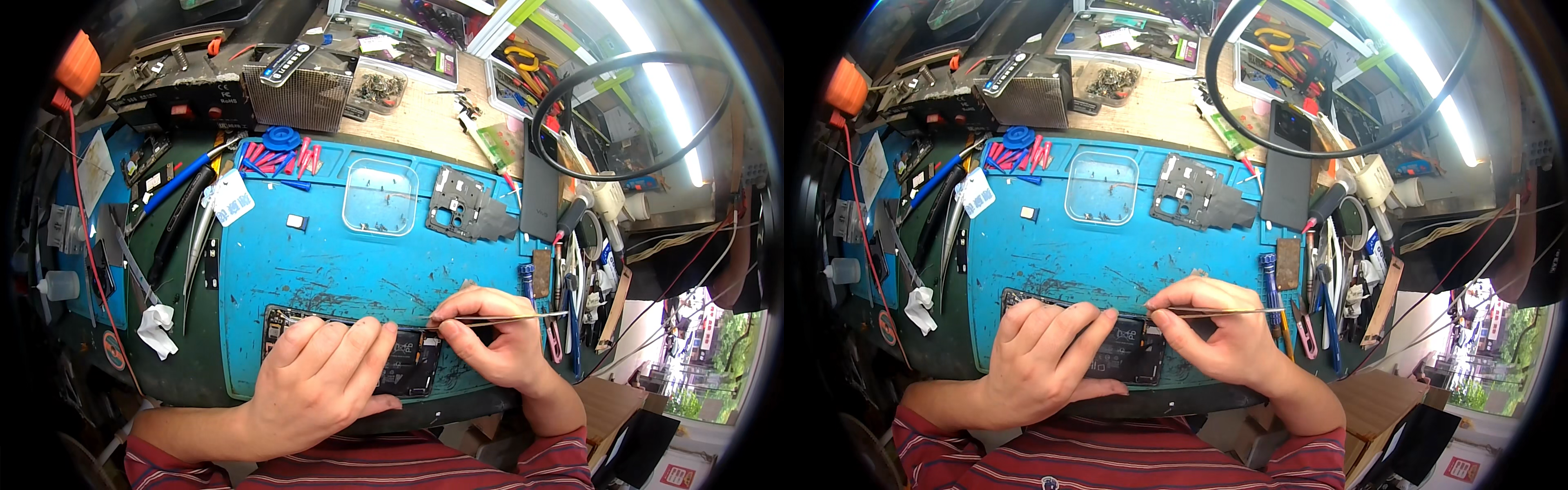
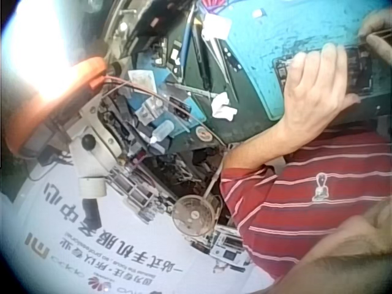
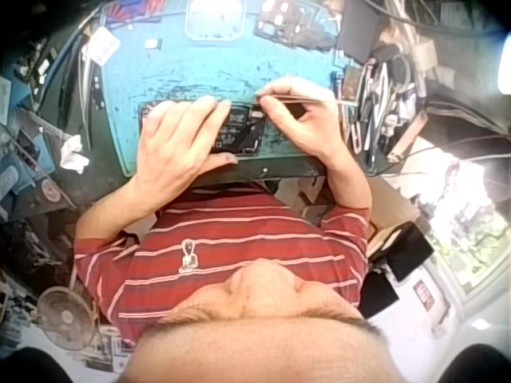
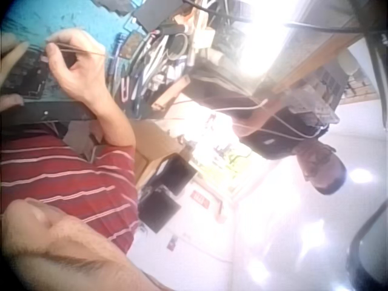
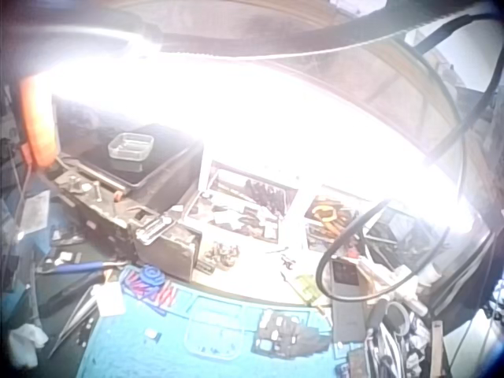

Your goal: The person uses a metal spudger to pry and adjust a small ribbon cable connector on a smartphone motherboard. They then place a battery into the device chassis and press it down to secure it.

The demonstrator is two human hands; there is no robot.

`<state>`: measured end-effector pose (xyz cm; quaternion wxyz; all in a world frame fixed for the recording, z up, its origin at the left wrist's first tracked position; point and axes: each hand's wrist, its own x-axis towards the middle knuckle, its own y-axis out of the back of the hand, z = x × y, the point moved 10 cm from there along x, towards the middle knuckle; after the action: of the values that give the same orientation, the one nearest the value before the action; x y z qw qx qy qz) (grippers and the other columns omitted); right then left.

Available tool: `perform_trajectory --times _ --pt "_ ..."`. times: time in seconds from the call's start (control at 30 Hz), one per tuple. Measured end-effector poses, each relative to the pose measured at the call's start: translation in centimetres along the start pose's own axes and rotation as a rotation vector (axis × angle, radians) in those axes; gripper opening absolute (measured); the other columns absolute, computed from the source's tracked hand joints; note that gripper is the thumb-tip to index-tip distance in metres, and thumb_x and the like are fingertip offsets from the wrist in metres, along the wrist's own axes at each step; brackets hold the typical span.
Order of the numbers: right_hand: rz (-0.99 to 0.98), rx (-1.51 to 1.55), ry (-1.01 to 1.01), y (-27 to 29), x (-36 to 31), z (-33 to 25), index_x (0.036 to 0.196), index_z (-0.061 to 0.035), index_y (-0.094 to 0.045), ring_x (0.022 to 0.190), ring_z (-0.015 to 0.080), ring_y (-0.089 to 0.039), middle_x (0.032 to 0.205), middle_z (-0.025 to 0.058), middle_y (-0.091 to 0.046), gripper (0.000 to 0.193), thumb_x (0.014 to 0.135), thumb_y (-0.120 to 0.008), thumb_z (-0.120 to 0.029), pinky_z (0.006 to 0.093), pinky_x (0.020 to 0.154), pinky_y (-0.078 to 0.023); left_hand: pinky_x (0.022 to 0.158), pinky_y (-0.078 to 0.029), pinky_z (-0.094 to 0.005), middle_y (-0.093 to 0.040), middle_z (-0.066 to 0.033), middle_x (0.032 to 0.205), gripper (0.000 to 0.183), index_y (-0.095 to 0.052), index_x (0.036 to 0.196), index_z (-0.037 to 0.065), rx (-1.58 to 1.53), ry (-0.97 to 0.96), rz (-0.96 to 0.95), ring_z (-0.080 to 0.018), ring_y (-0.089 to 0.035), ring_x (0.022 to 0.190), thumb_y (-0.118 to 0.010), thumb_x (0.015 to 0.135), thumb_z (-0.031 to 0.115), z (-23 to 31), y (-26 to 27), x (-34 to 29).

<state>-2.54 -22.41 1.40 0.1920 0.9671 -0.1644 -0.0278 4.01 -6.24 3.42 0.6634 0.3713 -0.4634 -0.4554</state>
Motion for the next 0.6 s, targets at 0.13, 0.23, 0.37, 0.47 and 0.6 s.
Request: perform_trajectory --times 0.13,0.23,0.37,0.47,0.6 --pt "0.001 -0.029 -0.016 0.15 0.03 -0.08 0.104 0.0017 -0.077 0.077 0.0172 -0.072 0.090 0.0105 -0.077 0.011 0.094 -0.076 -0.001 0.0303 0.069 -0.057 0.102 -0.044 -0.0405 -0.064 -0.0073 0.128 0.074 -0.073 0.130 0.004 -0.007 0.003 -0.003 -0.0200 -0.062 0.105 -0.081 0.074 0.052 0.00 0.00 0.00" --pt "0.013 -0.072 -0.044 0.34 -0.06 -0.16 0.103 0.0019 -0.077 0.076 0.0166 -0.072 0.089 0.0105 -0.077 0.011 0.092 -0.076 0.000 0.0296 0.069 -0.057 0.094 -0.043 -0.0415 -0.064 -0.0074 0.121 0.075 -0.074 0.128 0.003 -0.003 -0.020 0.029 -0.0222 -0.060 0.097 -0.081 0.076 0.057 0.03 0.13 0.11" --pt "0.026 -0.063 -0.060 0.47 -0.27 -0.03 0.102 0.0021 -0.077 0.077 0.0166 -0.072 0.089 0.0106 -0.076 0.011 0.091 -0.077 0.000 0.0289 0.069 -0.057 0.095 -0.043 -0.0413 -0.064 -0.0073 0.121 0.075 -0.074 0.128 0.003 -0.003 -0.018 0.032 -0.0221 -0.060 0.098 -0.080 0.076 0.058 0.04 0.08 0.07" --pt "0.026 -0.078 -0.043 0.41 -0.26 -0.33 0.101 0.0021 -0.077 0.077 0.0168 -0.072 0.088 0.0105 -0.076 0.011 0.090 -0.077 0.001 0.0284 0.069 -0.057 0.095 -0.043 -0.0413 -0.064 -0.0072 0.121 0.076 -0.074 0.128 0.003 0.001 -0.019 0.032 -0.0221 -0.060 0.098 -0.080 0.076 0.058 0.03 0.00 -0.02" --pt "0.034 -0.091 -0.023 0.42 -0.29 -0.42 0.102 0.0026 -0.077 0.078 0.0154 -0.073 0.088 0.0099 -0.076 0.011 0.091 -0.076 0.002 0.0275 0.070 -0.058 0.097 -0.042 -0.0417 -0.063 -0.0065 0.122 0.077 -0.073 0.132 0.004 0.005 -0.023 0.010 -0.0219 -0.059 0.100 -0.080 0.077 0.057 0.08 -0.14 -0.01"
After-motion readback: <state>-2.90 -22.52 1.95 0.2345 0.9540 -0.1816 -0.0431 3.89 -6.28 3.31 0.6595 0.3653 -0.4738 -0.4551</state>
